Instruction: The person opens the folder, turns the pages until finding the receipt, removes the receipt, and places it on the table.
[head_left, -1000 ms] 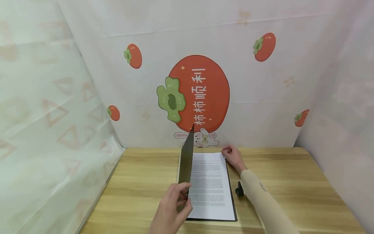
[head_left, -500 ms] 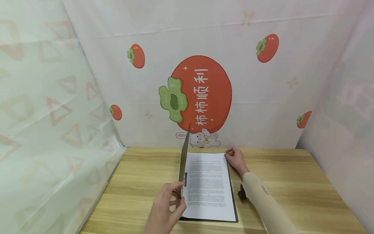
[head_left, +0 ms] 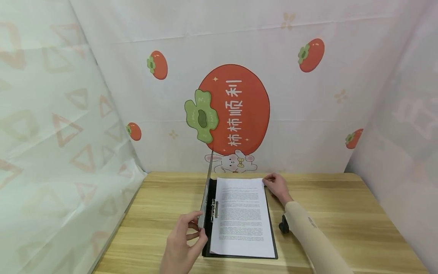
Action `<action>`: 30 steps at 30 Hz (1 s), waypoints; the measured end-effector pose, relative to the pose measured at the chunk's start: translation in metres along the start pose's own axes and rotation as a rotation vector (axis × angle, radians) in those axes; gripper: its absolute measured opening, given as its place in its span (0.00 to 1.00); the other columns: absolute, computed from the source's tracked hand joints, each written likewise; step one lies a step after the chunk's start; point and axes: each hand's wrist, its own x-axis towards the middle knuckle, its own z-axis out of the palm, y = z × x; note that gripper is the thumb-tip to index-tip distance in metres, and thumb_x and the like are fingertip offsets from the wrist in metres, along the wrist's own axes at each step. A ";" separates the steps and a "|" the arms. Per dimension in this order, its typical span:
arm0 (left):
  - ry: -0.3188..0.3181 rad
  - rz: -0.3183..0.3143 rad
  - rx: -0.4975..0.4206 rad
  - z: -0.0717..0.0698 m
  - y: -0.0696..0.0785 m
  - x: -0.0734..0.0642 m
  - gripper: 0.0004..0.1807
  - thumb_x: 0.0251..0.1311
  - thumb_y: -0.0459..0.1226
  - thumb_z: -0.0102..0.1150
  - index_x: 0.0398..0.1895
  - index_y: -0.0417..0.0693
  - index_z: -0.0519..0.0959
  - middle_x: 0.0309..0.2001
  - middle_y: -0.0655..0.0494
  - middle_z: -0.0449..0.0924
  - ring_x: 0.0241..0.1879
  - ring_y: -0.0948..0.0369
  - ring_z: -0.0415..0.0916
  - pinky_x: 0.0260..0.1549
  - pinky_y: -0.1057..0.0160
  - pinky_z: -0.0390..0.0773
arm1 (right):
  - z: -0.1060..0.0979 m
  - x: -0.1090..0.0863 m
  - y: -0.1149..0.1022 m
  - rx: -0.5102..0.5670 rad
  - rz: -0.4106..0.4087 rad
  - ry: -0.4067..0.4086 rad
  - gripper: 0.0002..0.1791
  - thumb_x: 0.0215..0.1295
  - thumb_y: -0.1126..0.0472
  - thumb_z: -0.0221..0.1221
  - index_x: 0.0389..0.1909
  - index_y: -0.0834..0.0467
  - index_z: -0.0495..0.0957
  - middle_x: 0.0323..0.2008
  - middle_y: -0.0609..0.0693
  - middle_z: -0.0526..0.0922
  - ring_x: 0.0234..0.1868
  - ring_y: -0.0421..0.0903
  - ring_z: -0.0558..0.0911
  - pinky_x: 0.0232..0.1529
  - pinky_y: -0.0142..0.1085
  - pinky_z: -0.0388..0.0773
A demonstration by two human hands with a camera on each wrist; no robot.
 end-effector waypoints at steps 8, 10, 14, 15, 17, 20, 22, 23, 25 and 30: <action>0.034 -0.043 0.053 -0.006 -0.003 -0.001 0.39 0.46 0.16 0.68 0.64 0.48 0.75 0.43 0.54 0.77 0.37 0.67 0.80 0.31 0.74 0.84 | -0.005 0.000 0.002 0.024 0.018 -0.017 0.12 0.72 0.61 0.65 0.48 0.66 0.81 0.43 0.60 0.83 0.34 0.48 0.78 0.33 0.33 0.74; 0.041 -0.042 0.056 -0.007 -0.004 -0.002 0.39 0.46 0.16 0.67 0.64 0.47 0.76 0.43 0.55 0.77 0.37 0.67 0.80 0.31 0.73 0.85 | -0.006 -0.001 0.002 0.031 0.022 -0.018 0.11 0.72 0.61 0.65 0.47 0.65 0.81 0.43 0.60 0.83 0.32 0.48 0.78 0.32 0.33 0.74; 0.057 -0.039 0.055 -0.010 -0.007 -0.005 0.36 0.47 0.17 0.66 0.64 0.44 0.76 0.42 0.55 0.77 0.36 0.65 0.80 0.31 0.73 0.85 | -0.007 -0.003 0.001 0.061 0.036 -0.022 0.12 0.72 0.61 0.65 0.47 0.65 0.81 0.42 0.59 0.82 0.28 0.45 0.76 0.27 0.32 0.73; 0.060 -0.039 0.056 -0.010 -0.008 -0.005 0.36 0.48 0.18 0.66 0.64 0.44 0.76 0.42 0.54 0.77 0.36 0.65 0.80 0.31 0.73 0.85 | -0.008 -0.003 0.001 0.079 0.045 -0.026 0.12 0.72 0.61 0.65 0.48 0.65 0.81 0.41 0.59 0.82 0.27 0.44 0.75 0.26 0.31 0.72; 0.064 -0.054 0.058 -0.011 -0.009 -0.006 0.35 0.48 0.18 0.66 0.64 0.44 0.76 0.42 0.54 0.77 0.36 0.65 0.80 0.31 0.73 0.85 | -0.010 -0.004 0.001 0.130 0.068 -0.040 0.12 0.73 0.61 0.65 0.49 0.65 0.80 0.39 0.58 0.82 0.23 0.43 0.74 0.23 0.31 0.71; 0.070 -0.065 0.073 -0.011 -0.009 -0.007 0.36 0.48 0.18 0.67 0.64 0.45 0.76 0.41 0.56 0.77 0.35 0.66 0.80 0.30 0.73 0.85 | -0.012 -0.005 0.003 0.216 0.113 -0.063 0.14 0.73 0.60 0.65 0.51 0.66 0.79 0.38 0.56 0.82 0.20 0.42 0.72 0.19 0.32 0.70; 0.073 -0.077 0.090 -0.012 -0.008 -0.007 0.38 0.46 0.17 0.68 0.64 0.47 0.76 0.41 0.58 0.77 0.35 0.67 0.80 0.30 0.73 0.84 | -0.013 -0.005 0.005 0.267 0.137 -0.077 0.15 0.74 0.59 0.65 0.52 0.66 0.78 0.37 0.56 0.82 0.19 0.43 0.72 0.18 0.33 0.71; 0.075 -0.081 0.098 -0.012 -0.007 -0.007 0.38 0.46 0.16 0.68 0.64 0.48 0.76 0.41 0.59 0.77 0.35 0.67 0.80 0.29 0.73 0.85 | -0.013 -0.006 0.006 0.281 0.146 -0.080 0.16 0.74 0.59 0.65 0.53 0.65 0.78 0.38 0.55 0.82 0.19 0.42 0.72 0.18 0.33 0.71; 0.079 -0.091 0.115 -0.013 -0.006 -0.007 0.39 0.45 0.16 0.69 0.64 0.49 0.76 0.41 0.61 0.76 0.35 0.68 0.79 0.28 0.73 0.85 | -0.013 -0.006 0.008 0.294 0.152 -0.088 0.16 0.75 0.57 0.65 0.54 0.65 0.78 0.39 0.55 0.82 0.19 0.42 0.72 0.19 0.33 0.71; 0.091 -0.098 0.127 -0.016 -0.007 -0.008 0.40 0.45 0.15 0.69 0.64 0.49 0.76 0.41 0.61 0.77 0.35 0.68 0.79 0.27 0.71 0.85 | -0.013 -0.006 0.010 0.285 0.155 -0.078 0.18 0.75 0.54 0.65 0.54 0.64 0.79 0.40 0.55 0.82 0.19 0.41 0.71 0.19 0.32 0.71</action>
